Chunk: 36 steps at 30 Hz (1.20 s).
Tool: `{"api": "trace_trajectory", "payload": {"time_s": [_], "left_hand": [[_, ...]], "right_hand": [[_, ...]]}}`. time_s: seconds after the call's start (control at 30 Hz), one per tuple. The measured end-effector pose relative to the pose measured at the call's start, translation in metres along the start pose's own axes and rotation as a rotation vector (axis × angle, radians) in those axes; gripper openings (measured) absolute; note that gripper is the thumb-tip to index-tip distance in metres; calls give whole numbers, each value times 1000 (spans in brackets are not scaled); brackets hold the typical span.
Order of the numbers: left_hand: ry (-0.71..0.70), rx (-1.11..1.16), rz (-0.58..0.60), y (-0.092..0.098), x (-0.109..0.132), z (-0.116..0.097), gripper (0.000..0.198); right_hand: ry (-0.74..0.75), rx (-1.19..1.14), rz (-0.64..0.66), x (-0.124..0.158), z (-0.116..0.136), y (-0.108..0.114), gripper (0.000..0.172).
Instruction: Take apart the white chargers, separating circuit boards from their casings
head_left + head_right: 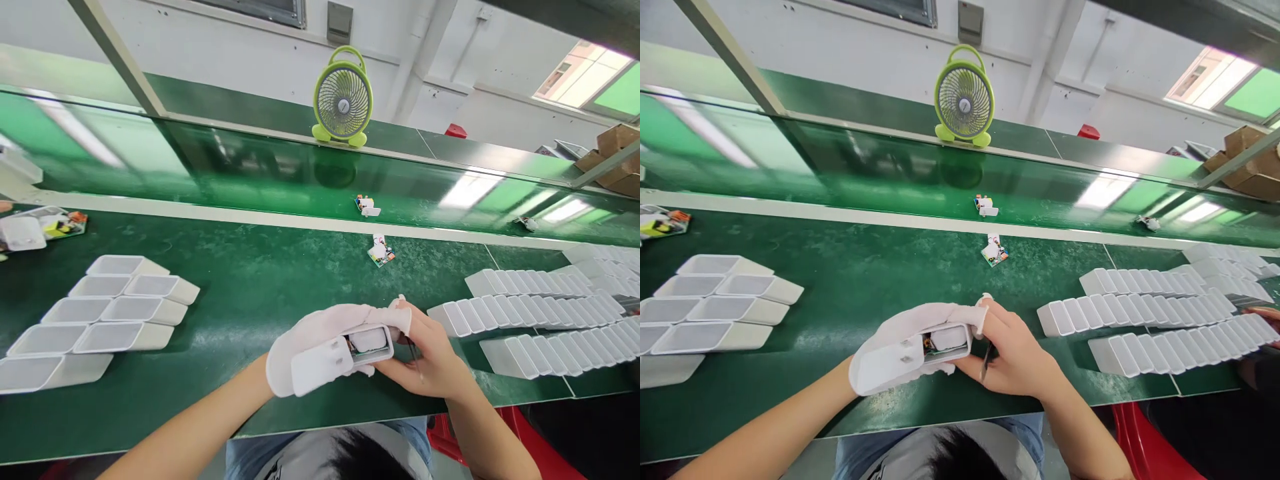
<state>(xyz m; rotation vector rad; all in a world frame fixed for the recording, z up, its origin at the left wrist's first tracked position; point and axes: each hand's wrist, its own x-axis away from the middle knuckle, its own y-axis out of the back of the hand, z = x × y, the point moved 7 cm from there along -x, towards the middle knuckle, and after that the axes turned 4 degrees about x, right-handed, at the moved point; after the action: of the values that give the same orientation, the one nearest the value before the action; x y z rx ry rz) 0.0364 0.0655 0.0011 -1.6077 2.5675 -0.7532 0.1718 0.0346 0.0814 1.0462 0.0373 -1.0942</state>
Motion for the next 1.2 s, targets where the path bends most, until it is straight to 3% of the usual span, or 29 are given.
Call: {"api": "trace_trajectory", "payload": {"time_s": [0.1,0.17,0.27,0.37,0.43,0.6,0.77,1.0,1.2], "left_hand": [[250,302,170,-24,0,6,34],[299,440,226,-33,2,1,35],[224,447,189,-29,5,-7,35],[168,448,75,-15,7,-3,27],[136,425,37,-7,7,1,42],[57,371,-3,3,3,5,48],[116,464,53,-4,4,7,39],[152,587,191,-12,6,11,36],[131,504,164,-10,6,9,44]], "right_hand": [[-83,-110,-4,5,-7,18,26],[-130,-189,-165,7,-13,37,32],[-209,-202,-440,13,-23,58,56],[-318,-332,-569,17,-33,60,63],[-369,-490,-561,19,-37,54,59],[-342,-553,-386,23,-27,37,6],[-185,-406,-365,24,-10,32,10],[-110,-483,-325,22,-8,28,25],[-89,-531,-306,23,-8,26,25]]}}
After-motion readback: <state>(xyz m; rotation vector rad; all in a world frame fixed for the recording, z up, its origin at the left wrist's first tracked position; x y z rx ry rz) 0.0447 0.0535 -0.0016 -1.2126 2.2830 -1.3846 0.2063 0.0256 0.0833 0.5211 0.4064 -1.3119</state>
